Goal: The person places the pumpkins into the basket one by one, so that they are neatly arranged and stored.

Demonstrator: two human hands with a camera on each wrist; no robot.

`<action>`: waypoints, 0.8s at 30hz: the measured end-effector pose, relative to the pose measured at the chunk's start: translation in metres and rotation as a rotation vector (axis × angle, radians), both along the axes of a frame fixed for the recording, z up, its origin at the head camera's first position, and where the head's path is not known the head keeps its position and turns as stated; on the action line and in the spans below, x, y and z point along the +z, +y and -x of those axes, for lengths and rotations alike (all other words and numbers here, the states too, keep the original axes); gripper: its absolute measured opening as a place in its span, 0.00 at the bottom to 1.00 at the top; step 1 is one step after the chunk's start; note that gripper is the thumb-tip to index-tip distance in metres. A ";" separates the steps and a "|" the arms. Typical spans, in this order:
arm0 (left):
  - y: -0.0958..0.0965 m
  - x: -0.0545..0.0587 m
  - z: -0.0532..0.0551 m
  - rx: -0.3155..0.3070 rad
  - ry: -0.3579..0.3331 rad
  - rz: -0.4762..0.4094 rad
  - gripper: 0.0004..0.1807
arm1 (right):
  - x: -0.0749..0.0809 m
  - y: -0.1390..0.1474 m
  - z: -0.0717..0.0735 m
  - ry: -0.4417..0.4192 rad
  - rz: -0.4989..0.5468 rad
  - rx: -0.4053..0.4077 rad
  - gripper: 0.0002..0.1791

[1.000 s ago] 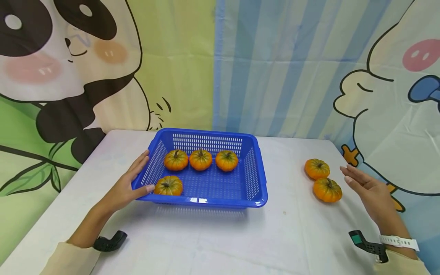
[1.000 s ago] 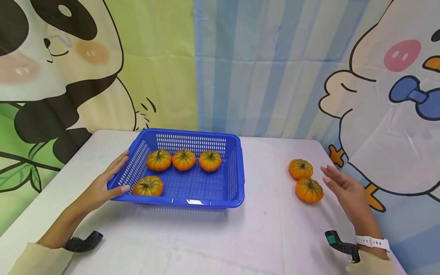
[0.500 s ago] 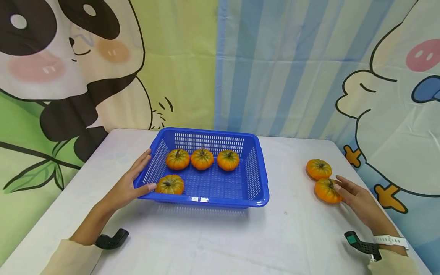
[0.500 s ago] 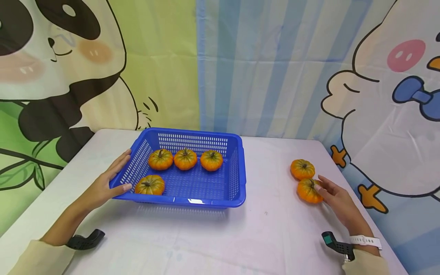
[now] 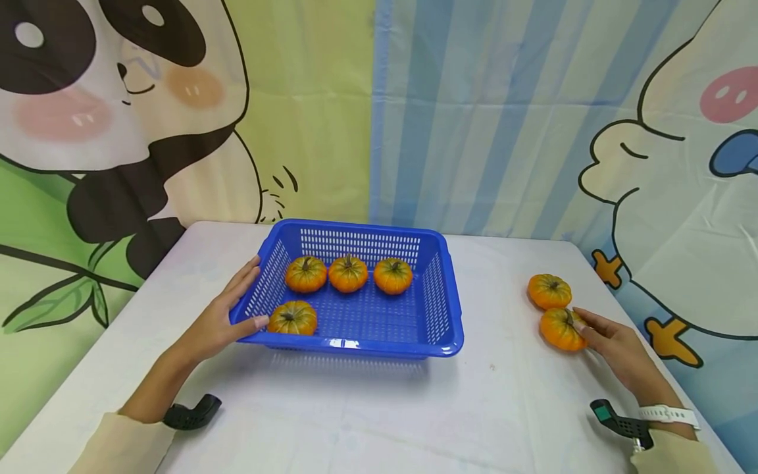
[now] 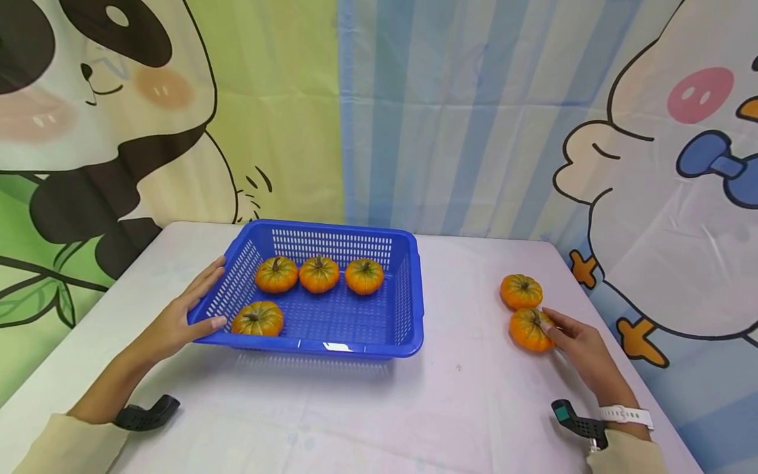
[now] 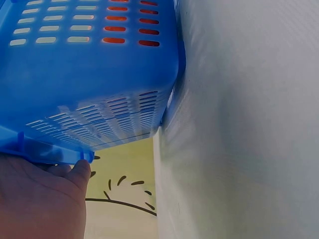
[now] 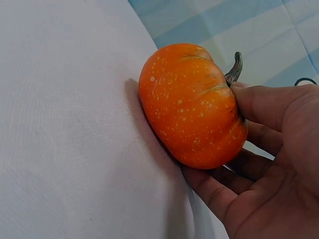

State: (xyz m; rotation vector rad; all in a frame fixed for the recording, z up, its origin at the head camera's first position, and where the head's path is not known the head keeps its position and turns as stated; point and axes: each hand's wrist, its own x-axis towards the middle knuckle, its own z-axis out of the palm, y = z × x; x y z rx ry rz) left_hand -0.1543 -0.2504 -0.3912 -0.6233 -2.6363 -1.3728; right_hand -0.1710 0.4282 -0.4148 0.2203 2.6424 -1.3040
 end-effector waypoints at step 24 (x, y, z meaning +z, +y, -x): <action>-0.001 0.000 0.001 -0.004 -0.005 -0.013 0.49 | 0.015 -0.052 0.003 0.069 -0.006 0.168 0.39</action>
